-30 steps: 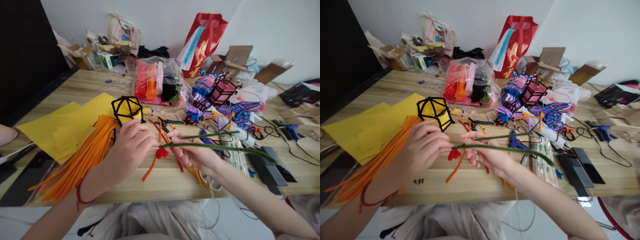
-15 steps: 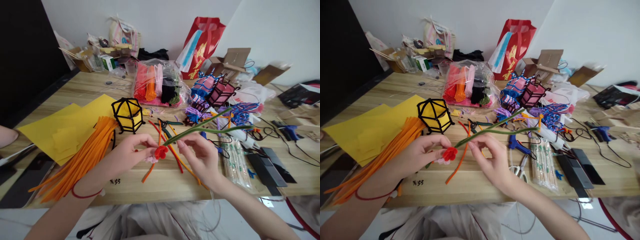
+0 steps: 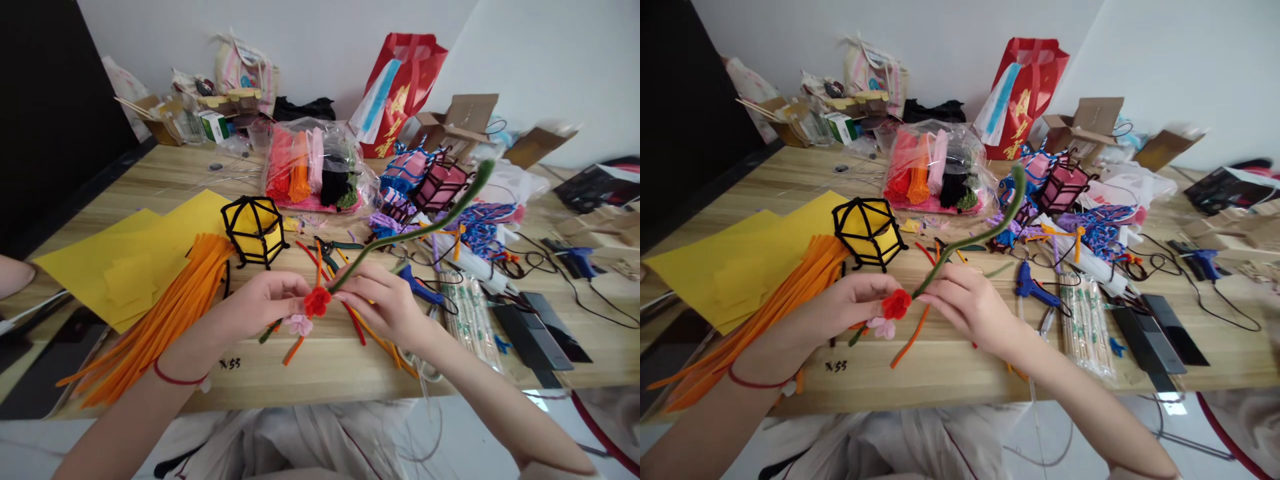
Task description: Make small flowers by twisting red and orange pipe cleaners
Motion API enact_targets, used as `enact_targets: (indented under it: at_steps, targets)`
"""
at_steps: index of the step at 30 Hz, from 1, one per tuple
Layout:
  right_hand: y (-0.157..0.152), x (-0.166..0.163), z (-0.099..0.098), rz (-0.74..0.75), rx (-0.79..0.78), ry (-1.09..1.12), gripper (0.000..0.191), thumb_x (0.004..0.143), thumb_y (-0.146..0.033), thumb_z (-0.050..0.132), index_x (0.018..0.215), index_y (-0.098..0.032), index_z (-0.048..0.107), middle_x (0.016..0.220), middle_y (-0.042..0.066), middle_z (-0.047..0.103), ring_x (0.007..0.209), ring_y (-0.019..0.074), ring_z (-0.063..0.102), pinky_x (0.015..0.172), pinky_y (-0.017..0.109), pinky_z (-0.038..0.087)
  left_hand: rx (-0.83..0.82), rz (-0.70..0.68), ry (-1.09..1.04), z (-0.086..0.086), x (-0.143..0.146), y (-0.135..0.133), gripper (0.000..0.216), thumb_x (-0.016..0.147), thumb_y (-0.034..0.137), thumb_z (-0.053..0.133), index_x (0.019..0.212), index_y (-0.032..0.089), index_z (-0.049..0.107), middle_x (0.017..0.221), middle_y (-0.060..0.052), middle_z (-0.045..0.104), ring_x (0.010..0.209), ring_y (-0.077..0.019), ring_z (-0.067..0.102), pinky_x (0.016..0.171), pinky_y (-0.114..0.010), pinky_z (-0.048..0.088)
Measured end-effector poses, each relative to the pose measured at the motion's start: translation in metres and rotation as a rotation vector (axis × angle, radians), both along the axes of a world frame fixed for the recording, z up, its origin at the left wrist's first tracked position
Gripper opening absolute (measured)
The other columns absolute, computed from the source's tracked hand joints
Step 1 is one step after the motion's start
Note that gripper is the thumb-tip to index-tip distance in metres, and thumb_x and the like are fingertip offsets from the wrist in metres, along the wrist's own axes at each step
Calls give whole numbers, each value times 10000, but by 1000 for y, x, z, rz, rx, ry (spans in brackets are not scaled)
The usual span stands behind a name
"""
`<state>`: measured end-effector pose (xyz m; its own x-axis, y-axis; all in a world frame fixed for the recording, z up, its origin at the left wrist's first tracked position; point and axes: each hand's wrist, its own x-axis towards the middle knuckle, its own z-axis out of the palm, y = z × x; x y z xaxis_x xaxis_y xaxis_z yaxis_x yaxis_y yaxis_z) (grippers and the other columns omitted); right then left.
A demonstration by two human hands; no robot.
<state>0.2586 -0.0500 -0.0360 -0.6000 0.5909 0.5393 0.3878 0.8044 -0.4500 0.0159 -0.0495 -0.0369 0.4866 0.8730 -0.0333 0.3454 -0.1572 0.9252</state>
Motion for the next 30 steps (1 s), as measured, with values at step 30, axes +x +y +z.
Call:
enact_targets:
  at_steps: [30]
  targets:
    - [4,-20,-5,-247,-1133,366,382,763,-498,790,605,-189,632,557,-53,474,537,93,346,525,274,241,1259,55,531,1,-3,-15,244,1039,121,571,837,192,689,850,1,765,864,-190,669,980,-427,490]
